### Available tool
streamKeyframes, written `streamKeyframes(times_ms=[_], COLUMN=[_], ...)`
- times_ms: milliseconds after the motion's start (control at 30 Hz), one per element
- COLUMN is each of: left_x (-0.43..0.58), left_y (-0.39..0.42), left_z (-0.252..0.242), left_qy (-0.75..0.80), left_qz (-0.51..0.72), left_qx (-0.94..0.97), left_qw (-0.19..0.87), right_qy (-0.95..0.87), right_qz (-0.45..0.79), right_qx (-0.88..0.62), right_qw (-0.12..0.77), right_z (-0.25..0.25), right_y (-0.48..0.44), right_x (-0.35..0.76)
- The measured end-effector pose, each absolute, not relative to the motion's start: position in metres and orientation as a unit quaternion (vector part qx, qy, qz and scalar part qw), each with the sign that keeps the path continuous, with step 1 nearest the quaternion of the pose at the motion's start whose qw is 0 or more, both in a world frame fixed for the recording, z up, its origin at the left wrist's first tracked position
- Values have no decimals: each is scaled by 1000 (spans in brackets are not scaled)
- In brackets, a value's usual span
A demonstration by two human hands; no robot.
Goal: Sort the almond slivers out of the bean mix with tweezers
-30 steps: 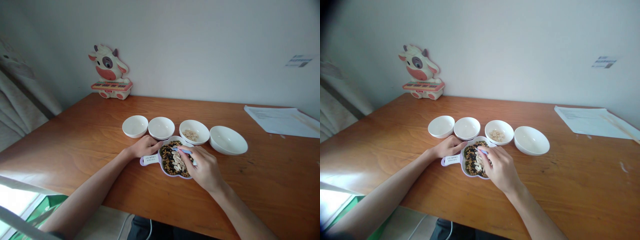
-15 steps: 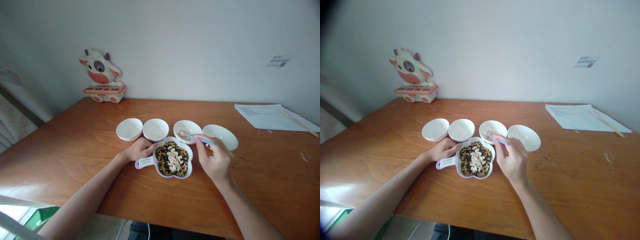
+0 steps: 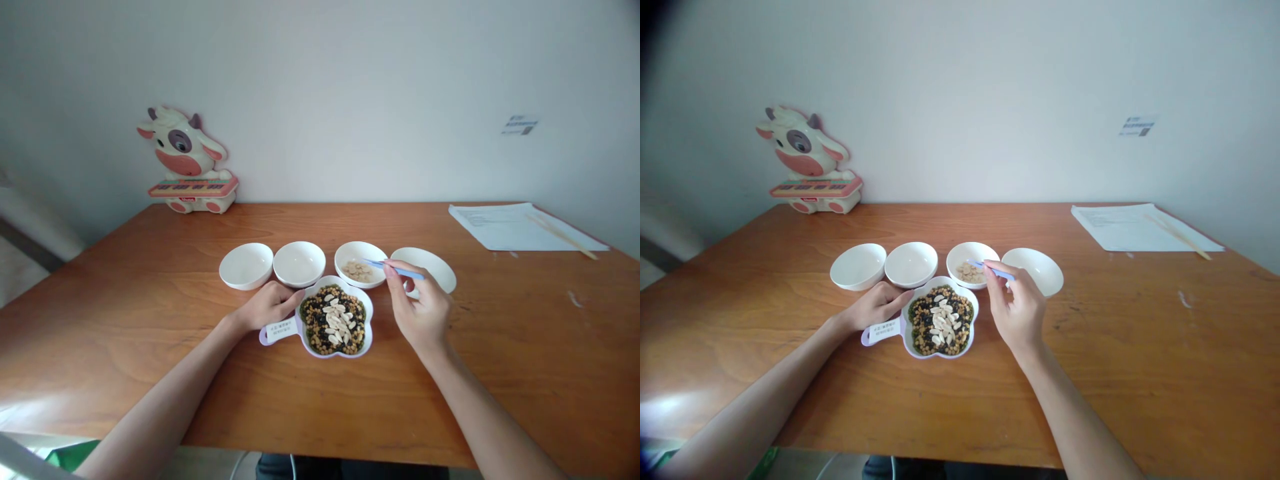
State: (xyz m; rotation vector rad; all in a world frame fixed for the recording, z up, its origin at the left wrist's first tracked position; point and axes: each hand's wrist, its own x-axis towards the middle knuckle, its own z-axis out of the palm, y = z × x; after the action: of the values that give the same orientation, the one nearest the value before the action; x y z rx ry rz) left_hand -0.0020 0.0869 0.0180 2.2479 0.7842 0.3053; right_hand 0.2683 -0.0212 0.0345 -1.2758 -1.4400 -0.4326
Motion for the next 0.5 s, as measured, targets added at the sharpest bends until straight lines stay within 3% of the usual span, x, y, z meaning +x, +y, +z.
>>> streamKeyframes(times_ms=[500], left_x=[-2], left_y=[87], left_z=[15], left_qy=[287], left_qz=[136], left_qx=[875], left_qw=[366], right_qy=[-776], right_qz=[-30], right_qx=[-423], right_qw=[467], right_z=[26], right_y=[-24], right_x=[254])
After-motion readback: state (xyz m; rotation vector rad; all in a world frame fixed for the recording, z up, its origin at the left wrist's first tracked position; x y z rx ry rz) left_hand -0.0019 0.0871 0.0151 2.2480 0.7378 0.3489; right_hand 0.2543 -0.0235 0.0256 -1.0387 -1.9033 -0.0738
